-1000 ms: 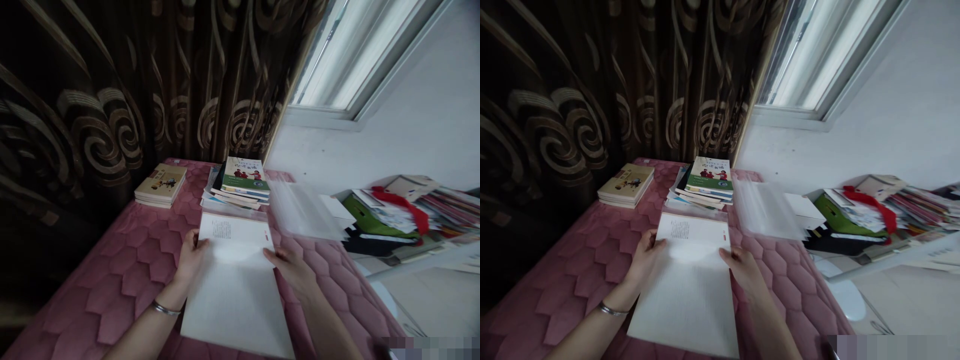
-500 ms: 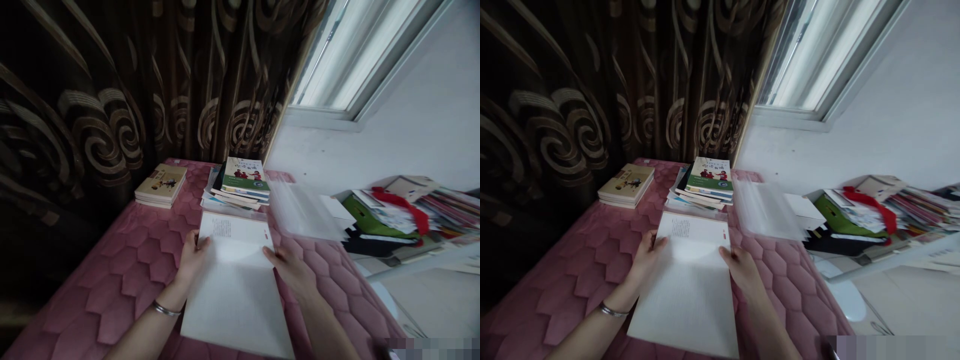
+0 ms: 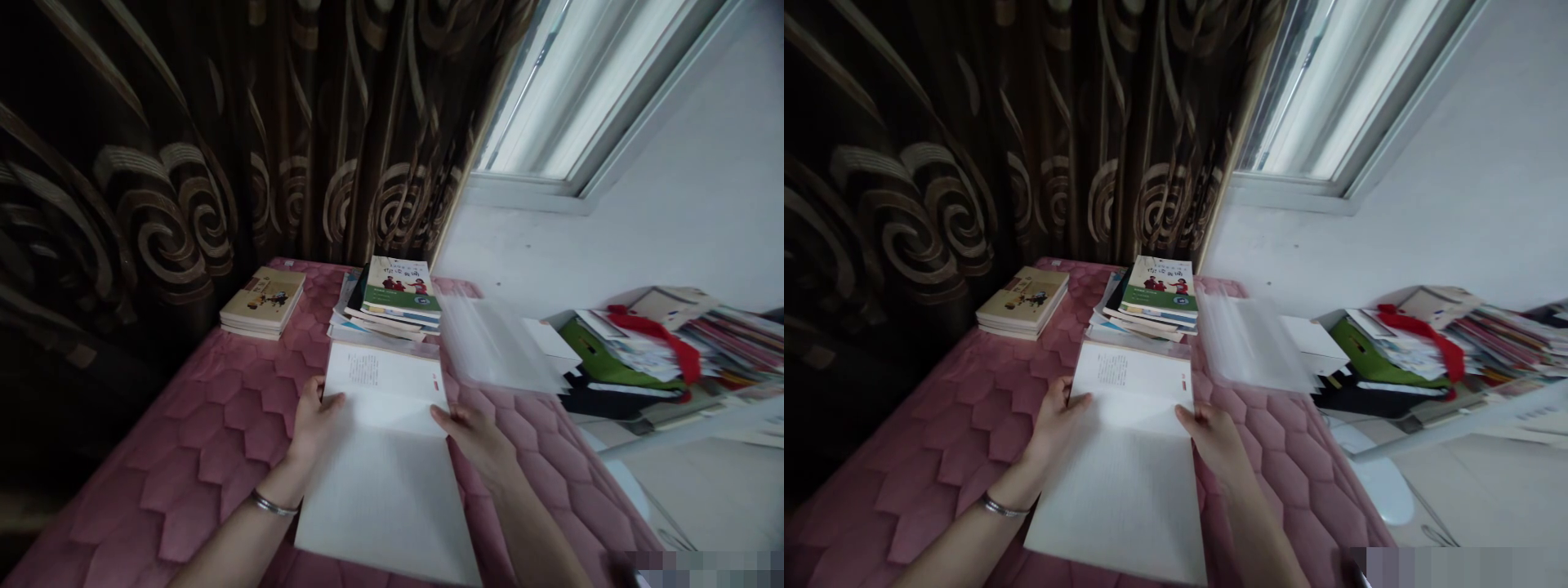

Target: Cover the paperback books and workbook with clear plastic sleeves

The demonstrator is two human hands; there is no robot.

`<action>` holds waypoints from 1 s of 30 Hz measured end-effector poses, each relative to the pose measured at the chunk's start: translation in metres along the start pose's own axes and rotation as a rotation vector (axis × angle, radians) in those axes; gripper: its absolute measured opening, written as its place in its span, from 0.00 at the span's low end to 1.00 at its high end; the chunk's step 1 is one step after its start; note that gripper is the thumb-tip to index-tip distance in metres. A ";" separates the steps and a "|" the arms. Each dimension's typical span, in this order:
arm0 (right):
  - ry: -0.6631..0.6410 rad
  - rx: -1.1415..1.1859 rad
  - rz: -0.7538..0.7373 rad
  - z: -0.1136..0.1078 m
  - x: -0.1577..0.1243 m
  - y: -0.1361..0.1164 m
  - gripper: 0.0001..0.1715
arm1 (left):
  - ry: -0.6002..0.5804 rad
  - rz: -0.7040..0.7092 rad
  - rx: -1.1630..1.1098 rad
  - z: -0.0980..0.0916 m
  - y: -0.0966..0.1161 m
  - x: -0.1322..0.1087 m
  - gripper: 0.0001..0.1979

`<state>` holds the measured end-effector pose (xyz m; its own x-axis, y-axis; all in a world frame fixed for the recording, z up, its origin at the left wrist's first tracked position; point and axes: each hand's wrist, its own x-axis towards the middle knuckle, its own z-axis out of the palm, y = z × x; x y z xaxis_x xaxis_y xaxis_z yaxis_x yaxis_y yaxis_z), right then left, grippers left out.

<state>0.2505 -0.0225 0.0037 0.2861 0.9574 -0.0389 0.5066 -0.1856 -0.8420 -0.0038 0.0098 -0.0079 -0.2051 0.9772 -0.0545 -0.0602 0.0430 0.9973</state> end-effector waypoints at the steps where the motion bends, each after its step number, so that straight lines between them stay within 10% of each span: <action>1: -0.003 -0.031 0.007 -0.001 -0.001 -0.003 0.22 | 0.007 0.006 0.011 0.000 0.000 0.000 0.19; 10: 0.000 -0.080 0.042 0.000 -0.003 -0.019 0.24 | 0.050 0.023 0.065 0.000 -0.005 0.001 0.16; 18: -0.155 0.476 0.145 0.007 0.013 0.019 0.26 | 0.031 0.037 0.082 0.000 -0.002 0.000 0.16; 30: -0.182 0.297 0.052 0.002 0.009 0.008 0.17 | 0.045 0.031 0.118 0.000 0.001 -0.002 0.15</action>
<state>0.2555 -0.0145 -0.0050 0.1418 0.9771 -0.1584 0.2286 -0.1880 -0.9552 -0.0032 0.0081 -0.0071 -0.2492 0.9682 -0.0228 0.0615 0.0393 0.9973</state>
